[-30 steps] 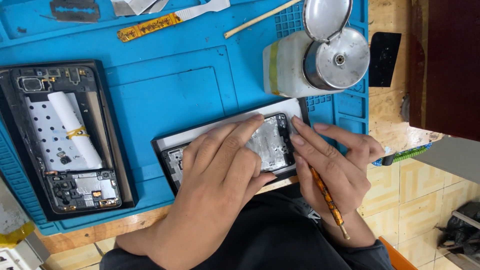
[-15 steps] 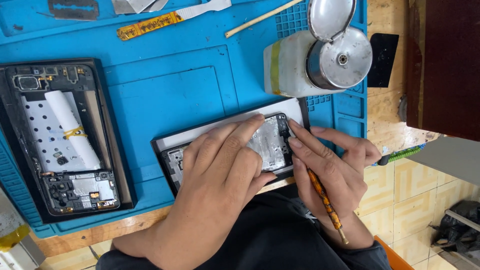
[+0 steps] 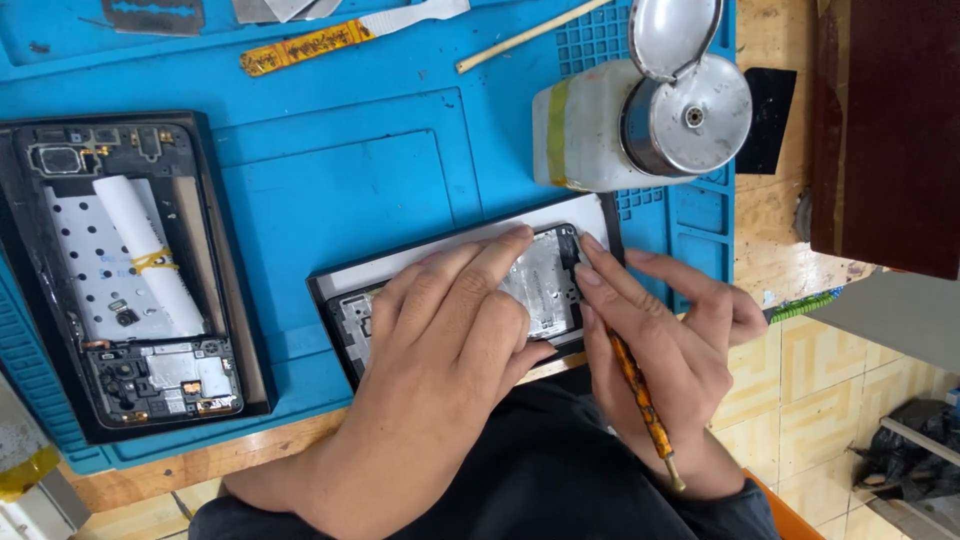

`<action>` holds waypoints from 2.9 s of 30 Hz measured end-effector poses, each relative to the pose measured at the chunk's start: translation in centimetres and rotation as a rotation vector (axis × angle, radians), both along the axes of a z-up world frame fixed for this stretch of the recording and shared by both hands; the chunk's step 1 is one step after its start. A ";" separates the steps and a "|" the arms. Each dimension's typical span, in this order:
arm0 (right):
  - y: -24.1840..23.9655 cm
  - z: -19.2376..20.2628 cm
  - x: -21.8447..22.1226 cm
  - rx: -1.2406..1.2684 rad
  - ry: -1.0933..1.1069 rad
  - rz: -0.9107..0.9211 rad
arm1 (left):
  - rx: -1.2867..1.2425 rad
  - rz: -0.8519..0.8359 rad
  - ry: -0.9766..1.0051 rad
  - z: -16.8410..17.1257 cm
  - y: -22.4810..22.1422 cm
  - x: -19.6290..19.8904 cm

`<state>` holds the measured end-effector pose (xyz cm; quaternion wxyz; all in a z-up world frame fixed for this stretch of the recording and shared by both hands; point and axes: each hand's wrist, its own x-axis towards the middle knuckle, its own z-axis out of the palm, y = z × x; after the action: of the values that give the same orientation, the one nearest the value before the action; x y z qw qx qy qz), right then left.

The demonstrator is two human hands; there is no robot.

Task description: Cleaning adhesive residue from the frame of a mobile phone screen using a precision tool.

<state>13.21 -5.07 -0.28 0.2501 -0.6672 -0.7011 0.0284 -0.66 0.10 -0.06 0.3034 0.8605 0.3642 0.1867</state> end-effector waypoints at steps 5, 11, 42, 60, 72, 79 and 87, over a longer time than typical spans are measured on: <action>-0.1 0.1 0.2 -0.019 0.067 0.023 | 0.007 0.010 -0.014 -0.2 -0.1 0.0; -0.1 0.0 0.4 -0.010 0.084 0.022 | 0.008 -0.003 -0.007 -0.1 -0.2 0.0; 0.2 0.3 0.1 -0.038 0.062 -0.029 | 0.001 0.003 -0.006 -0.2 -0.2 0.0; -0.3 0.5 0.0 -0.033 0.064 -0.019 | -0.016 0.007 -0.021 0.0 -0.1 0.2; 0.4 -0.2 0.5 -0.023 0.108 0.002 | -0.031 0.018 -0.007 -0.3 0.0 0.4; -0.2 -0.3 0.5 -0.036 0.071 -0.051 | -0.038 0.015 -0.006 -0.3 -0.1 0.4; -0.1 -0.6 0.5 0.011 0.094 -0.018 | -0.021 0.022 0.000 -0.4 -0.1 0.4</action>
<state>13.67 -5.14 -0.91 0.2866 -0.6700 -0.6827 0.0535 -0.26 0.02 -0.45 0.3103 0.8531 0.3758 0.1862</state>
